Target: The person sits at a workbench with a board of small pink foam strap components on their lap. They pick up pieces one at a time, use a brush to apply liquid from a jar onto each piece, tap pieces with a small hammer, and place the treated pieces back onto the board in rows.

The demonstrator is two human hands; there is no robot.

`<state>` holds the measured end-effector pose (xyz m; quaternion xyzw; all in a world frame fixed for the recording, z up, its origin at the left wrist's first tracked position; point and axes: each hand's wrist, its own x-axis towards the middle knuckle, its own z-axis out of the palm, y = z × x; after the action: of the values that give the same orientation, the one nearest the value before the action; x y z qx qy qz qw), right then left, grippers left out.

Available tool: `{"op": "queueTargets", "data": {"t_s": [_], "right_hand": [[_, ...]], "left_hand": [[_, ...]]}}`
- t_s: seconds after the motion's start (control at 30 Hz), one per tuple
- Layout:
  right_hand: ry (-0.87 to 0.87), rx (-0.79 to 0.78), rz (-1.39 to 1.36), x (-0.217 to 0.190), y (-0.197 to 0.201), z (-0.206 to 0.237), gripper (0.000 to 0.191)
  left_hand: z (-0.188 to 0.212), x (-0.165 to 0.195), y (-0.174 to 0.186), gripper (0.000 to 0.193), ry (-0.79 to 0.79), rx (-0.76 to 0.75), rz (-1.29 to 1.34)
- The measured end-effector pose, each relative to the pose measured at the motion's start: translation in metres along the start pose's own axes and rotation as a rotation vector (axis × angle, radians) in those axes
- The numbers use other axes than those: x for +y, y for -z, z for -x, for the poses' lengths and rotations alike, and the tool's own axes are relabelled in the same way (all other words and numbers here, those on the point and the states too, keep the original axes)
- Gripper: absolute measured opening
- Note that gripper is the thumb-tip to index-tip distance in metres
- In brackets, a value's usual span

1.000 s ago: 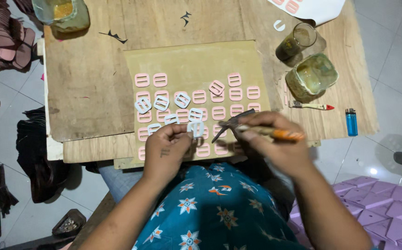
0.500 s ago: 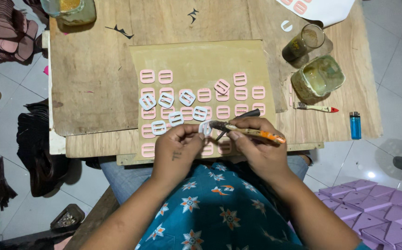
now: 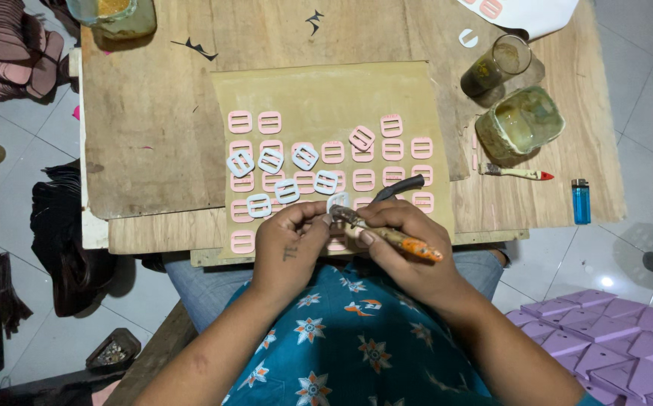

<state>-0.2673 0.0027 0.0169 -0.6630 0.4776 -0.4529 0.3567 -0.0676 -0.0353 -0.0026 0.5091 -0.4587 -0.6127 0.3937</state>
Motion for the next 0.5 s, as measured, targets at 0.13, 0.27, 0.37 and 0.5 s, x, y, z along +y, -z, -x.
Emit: {"op": "queueTargets", "data": {"t_s": [0.13, 0.27, 0.37, 0.5], "right_hand": [[0.024, 0.105, -0.048, 0.003, -0.005, 0.002, 0.022], [-0.005, 0.055, -0.078, 0.004, -0.008, 0.002, 0.021], [0.043, -0.005, -0.029, 0.003, -0.008, 0.001, 0.02], [0.051, -0.087, -0.018, 0.001, -0.008, 0.001, 0.02]], "left_hand": [[0.001, -0.001, -0.001, 0.022, -0.006, 0.036, -0.079], [0.002, -0.002, -0.001, 0.022, -0.031, 0.031, -0.124], [-0.001, -0.006, 0.0, 0.022, -0.094, 0.019, 0.038], [-0.005, -0.015, 0.006, 0.02, -0.015, 0.063, 0.077]]}}
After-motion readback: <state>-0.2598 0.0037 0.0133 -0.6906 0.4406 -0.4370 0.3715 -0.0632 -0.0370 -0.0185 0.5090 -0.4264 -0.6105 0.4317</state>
